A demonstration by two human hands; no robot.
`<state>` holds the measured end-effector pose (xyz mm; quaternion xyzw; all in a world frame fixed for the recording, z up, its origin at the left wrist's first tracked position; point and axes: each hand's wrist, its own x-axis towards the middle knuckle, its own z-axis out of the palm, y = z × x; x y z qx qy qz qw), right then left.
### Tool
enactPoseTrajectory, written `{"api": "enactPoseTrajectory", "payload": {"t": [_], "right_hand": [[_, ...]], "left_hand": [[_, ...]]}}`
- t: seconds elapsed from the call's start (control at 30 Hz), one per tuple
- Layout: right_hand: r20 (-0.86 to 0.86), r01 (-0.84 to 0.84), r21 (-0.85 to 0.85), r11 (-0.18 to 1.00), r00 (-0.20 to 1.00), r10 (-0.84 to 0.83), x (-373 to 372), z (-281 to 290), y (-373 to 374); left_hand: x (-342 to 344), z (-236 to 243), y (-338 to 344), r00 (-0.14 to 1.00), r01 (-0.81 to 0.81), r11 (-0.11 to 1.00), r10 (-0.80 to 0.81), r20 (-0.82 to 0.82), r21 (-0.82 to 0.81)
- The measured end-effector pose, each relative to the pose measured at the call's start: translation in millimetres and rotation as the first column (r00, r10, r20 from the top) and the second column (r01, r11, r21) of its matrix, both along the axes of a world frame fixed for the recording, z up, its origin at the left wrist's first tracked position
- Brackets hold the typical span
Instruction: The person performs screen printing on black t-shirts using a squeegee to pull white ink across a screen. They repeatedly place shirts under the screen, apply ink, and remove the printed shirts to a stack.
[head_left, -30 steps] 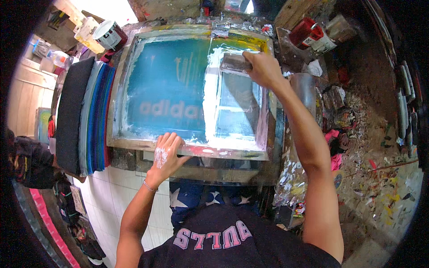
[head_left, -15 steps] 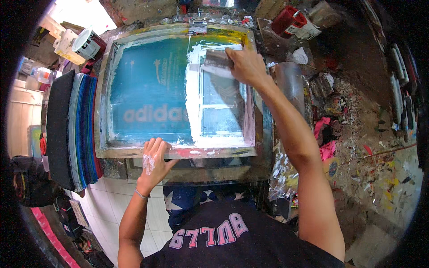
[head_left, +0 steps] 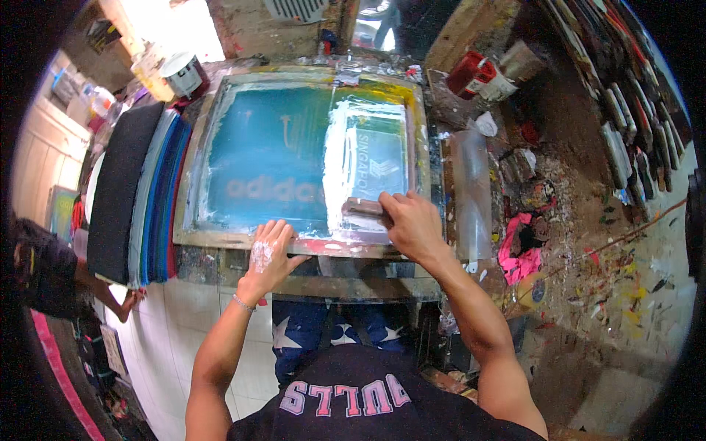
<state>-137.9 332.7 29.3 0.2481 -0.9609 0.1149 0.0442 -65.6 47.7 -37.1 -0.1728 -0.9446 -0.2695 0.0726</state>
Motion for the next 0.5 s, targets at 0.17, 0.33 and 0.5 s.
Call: {"api": "enactPoseTrajectory", "payload": {"t": [0.17, 0.33, 0.5], "right_hand": [[0.042, -0.060, 0.054, 0.997, 0.997, 0.058, -5, 1, 3], [0.046, -0.056, 0.034, 0.998, 0.997, 0.055, 3, 4, 5], [0.109, -0.068, 0.006, 0.998, 0.992, 0.067, -27, 10, 12]], "left_hand": [[0, 1, -1, 1.000, -0.008, 0.999, 0.008, 0.011, -0.037], [-2, 5, -1, 0.999, 0.013, 0.999, -0.012, 0.042, -0.039], [-1, 7, -1, 1.000, 0.007, 0.999, -0.006, 0.027, -0.052]]}}
